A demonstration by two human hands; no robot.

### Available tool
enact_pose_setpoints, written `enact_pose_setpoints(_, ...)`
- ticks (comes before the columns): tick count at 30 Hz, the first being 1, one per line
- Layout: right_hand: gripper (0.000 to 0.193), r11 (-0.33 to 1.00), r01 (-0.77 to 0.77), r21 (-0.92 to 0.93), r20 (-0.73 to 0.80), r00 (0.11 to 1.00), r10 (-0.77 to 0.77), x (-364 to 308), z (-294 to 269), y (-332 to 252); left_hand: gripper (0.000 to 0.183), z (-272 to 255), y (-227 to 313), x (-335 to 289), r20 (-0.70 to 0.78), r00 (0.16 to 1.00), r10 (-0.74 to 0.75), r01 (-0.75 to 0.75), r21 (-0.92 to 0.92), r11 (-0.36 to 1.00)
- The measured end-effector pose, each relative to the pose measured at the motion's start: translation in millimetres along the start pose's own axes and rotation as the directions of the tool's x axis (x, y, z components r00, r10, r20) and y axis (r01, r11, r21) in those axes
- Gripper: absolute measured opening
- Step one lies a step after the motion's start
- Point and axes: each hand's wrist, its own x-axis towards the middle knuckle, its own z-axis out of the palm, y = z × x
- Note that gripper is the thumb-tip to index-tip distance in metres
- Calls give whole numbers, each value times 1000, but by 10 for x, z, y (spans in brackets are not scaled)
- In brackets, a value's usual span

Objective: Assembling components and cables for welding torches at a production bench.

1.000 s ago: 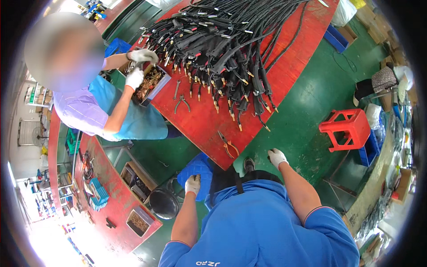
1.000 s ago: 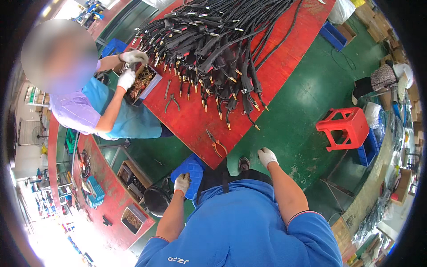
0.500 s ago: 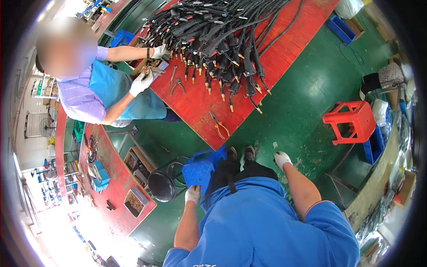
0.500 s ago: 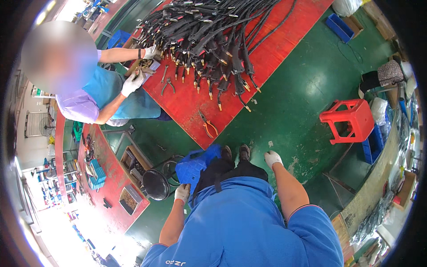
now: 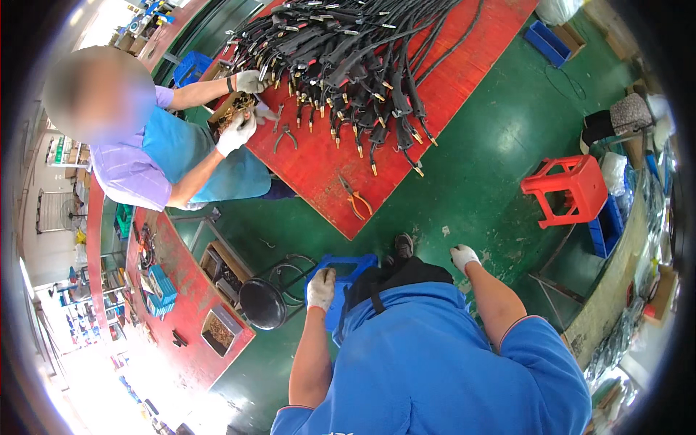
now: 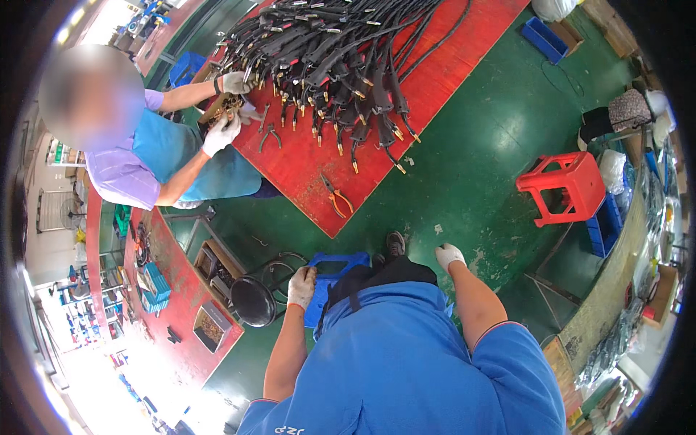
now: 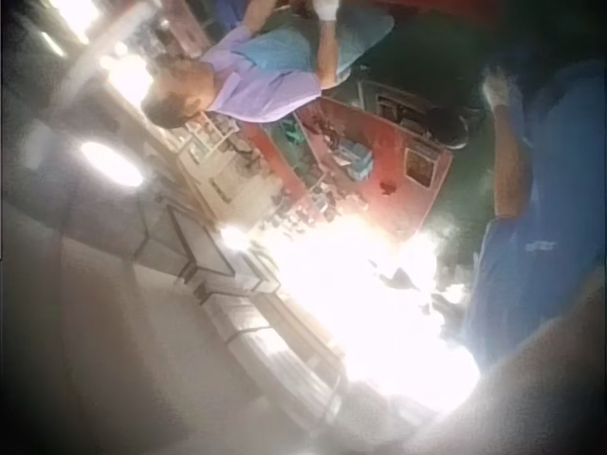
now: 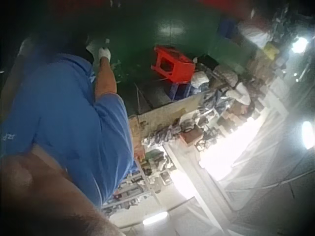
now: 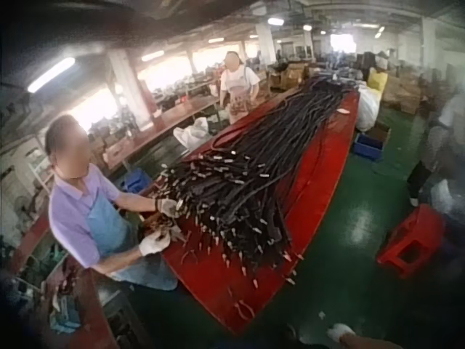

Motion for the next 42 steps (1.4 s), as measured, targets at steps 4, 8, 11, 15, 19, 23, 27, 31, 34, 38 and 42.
enact_pose_setpoints(4, 46, 991, 89, -100, 21, 996, -87, -80, 3, -383, 47, 57, -428, -273, -10, 999, -39, 39, -21, 999)
enact_pose_setpoints(8, 46, 990, 142, -6, -14, 990, -142, 33, -32, -647, 60, 246, -1131, -438, 132, 967, -220, 191, 203, 960)
enact_pose_setpoints(11, 45, 978, 205, 41, -4, 979, -205, 35, -62, -1012, 59, 358, -1725, -487, 136, 946, -294, 251, 266, 931)
enact_pose_setpoints(15, 45, 938, 345, 7, -7, 938, -345, 42, -87, -1316, 56, 381, -1960, -430, 75, 904, -421, 423, -15, 906)
enact_pose_setpoints(19, 45, 920, 375, -113, 38, 927, -373, 71, -137, -1382, 56, 356, -1474, -304, 0, 942, -337, 336, -58, 940)
enact_pose_setpoints(23, 53, 928, 337, -158, 110, 940, -323, 52, -206, -1344, 57, 361, -917, -269, -13, 981, -194, 193, -58, 979)
enact_pose_setpoints(27, 46, 930, 334, -155, 119, 941, -318, 136, -150, -1080, 56, 336, -682, -454, -99, 990, -97, 93, -44, 995)
enact_pose_setpoints(31, 47, 937, 280, -208, 135, 957, -256, 148, -89, -956, 57, 288, -787, -735, -51, 972, -228, 229, 37, 973)
enact_pose_setpoints(34, 49, 943, 269, -194, 173, 956, -237, 355, 33, -820, 59, 351, -1171, -887, -33, 946, -322, 323, 121, 938)
enact_pose_setpoints(38, 51, 925, 314, -216, 195, 942, -274, 231, 107, -1009, 60, 291, -1381, -1132, -9, 905, -426, 425, 99, 900)
enact_pose_setpoints(42, 52, 926, 323, -197, 183, 940, -289, 188, 27, -1146, 58, 200, -1160, -1008, -26, 929, -370, 370, 128, 920)
